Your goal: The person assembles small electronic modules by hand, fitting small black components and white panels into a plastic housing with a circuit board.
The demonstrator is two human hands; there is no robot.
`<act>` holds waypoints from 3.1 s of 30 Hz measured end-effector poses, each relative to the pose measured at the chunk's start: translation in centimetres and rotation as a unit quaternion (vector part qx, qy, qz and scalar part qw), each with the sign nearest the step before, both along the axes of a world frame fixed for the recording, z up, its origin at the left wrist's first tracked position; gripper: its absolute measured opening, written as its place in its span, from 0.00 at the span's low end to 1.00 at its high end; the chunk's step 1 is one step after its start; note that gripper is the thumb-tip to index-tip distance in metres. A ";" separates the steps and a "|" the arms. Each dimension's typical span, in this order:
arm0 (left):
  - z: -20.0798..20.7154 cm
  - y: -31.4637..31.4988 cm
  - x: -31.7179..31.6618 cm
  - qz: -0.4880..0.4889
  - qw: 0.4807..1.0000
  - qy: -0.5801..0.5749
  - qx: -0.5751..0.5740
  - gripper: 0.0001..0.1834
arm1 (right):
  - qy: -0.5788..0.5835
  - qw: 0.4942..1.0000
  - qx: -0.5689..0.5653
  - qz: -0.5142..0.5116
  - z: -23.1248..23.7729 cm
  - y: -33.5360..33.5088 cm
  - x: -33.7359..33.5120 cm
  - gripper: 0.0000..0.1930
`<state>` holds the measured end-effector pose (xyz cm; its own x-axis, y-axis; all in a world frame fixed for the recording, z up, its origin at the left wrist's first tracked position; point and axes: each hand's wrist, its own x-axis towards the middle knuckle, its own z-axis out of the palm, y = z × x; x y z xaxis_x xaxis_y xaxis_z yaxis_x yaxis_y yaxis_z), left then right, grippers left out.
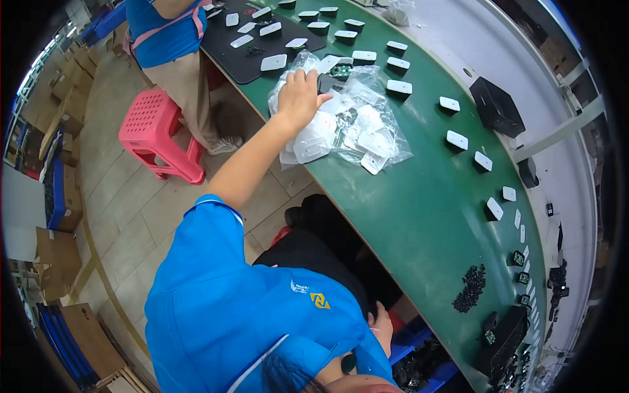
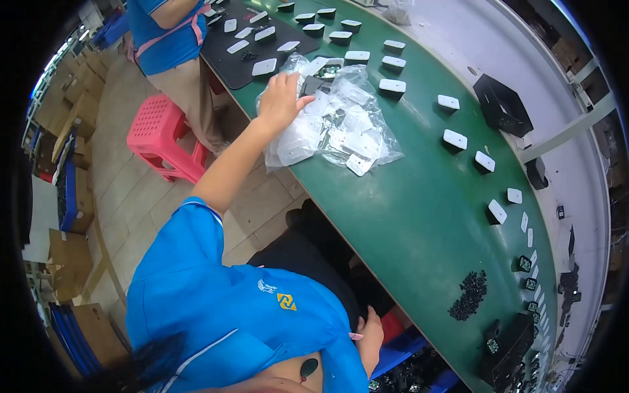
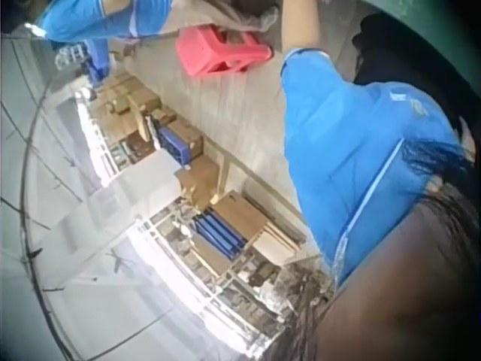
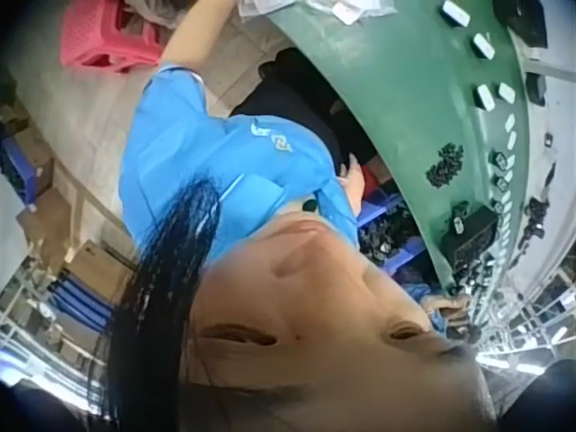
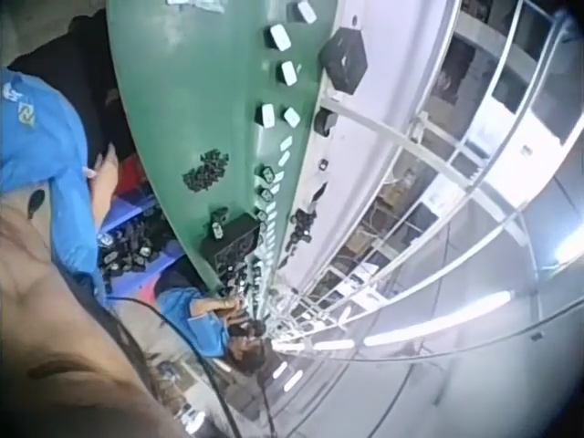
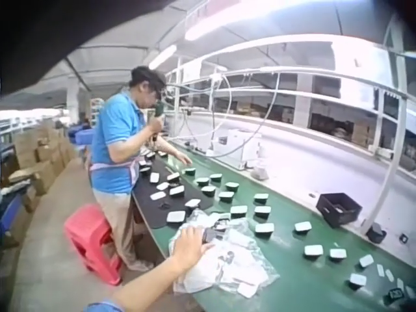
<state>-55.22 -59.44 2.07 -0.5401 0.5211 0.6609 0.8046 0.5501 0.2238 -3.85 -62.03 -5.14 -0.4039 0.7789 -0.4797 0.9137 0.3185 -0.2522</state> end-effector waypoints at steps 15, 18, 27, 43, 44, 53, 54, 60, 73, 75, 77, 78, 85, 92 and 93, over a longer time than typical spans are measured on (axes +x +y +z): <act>0.1 0.9 -0.5 -0.062 0.980 -0.082 0.168 0.07 | 0.386 0.903 0.021 0.190 9.6 8.8 -10.8 0.14; -1.2 2.8 -1.0 -0.066 0.985 -0.133 0.084 0.09 | 0.379 0.898 0.016 0.225 9.7 10.2 -12.7 0.14; 0.0 4.8 -6.1 0.005 0.997 -0.056 0.048 0.20 | 0.364 0.889 0.003 0.277 10.1 13.1 -15.8 0.14; -0.1 -0.7 -12.9 0.069 0.993 -0.034 0.091 0.28 | 0.469 0.769 0.161 0.403 14.9 24.4 -50.0 0.30; -2.0 -0.5 -13.4 0.040 0.994 -0.070 0.073 0.29 | 0.393 0.797 0.175 0.424 14.2 24.3 -51.9 0.34; -0.2 6.0 -17.9 0.088 0.962 -0.164 -0.198 0.35 | 0.232 0.893 0.191 0.335 8.5 20.9 -57.0 0.18; -0.4 7.2 -18.3 0.081 0.966 -0.152 -0.194 0.31 | 0.308 0.882 0.208 0.290 7.7 20.7 -56.4 0.15; -2.0 5.5 -19.5 0.035 0.998 -0.045 -0.007 0.21 | 0.566 0.755 0.243 0.225 9.1 24.1 -53.6 0.13; 3.2 22.9 18.8 -0.575 0.701 -0.387 0.168 0.17 | 0.731 0.607 0.188 -0.247 12.6 27.4 -20.1 0.16; -0.2 25.3 24.1 -0.645 0.680 -0.339 0.084 0.34 | 0.584 0.686 0.285 -0.326 10.7 27.5 -12.4 0.17; -1.3 24.1 26.3 -0.619 0.705 -0.332 -0.094 0.45 | 0.155 0.874 0.387 -0.250 8.0 27.7 -3.4 0.25; -0.8 22.7 26.1 -0.627 0.730 -0.257 -0.090 0.43 | 0.076 0.876 0.410 -0.242 7.5 26.9 -0.7 0.27; 4.2 9.9 5.2 -0.341 0.930 0.112 0.078 0.21 | 0.023 0.799 0.593 -0.099 10.4 22.3 -8.5 0.22; -2.2 3.8 -4.4 -0.237 0.962 -0.087 -0.102 0.12 | 0.306 0.869 0.337 0.192 3.3 19.3 -25.2 0.31; -1.5 3.3 -3.7 -0.234 0.957 -0.080 -0.154 0.14 | 0.339 0.850 0.364 0.175 2.4 19.4 -26.0 0.26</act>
<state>-58.96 -56.15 0.61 -0.2815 0.8870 0.3660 0.9478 0.1975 0.2503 -29.82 -42.63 -2.78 -0.6633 0.5443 0.5136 0.4538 0.8383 -0.3022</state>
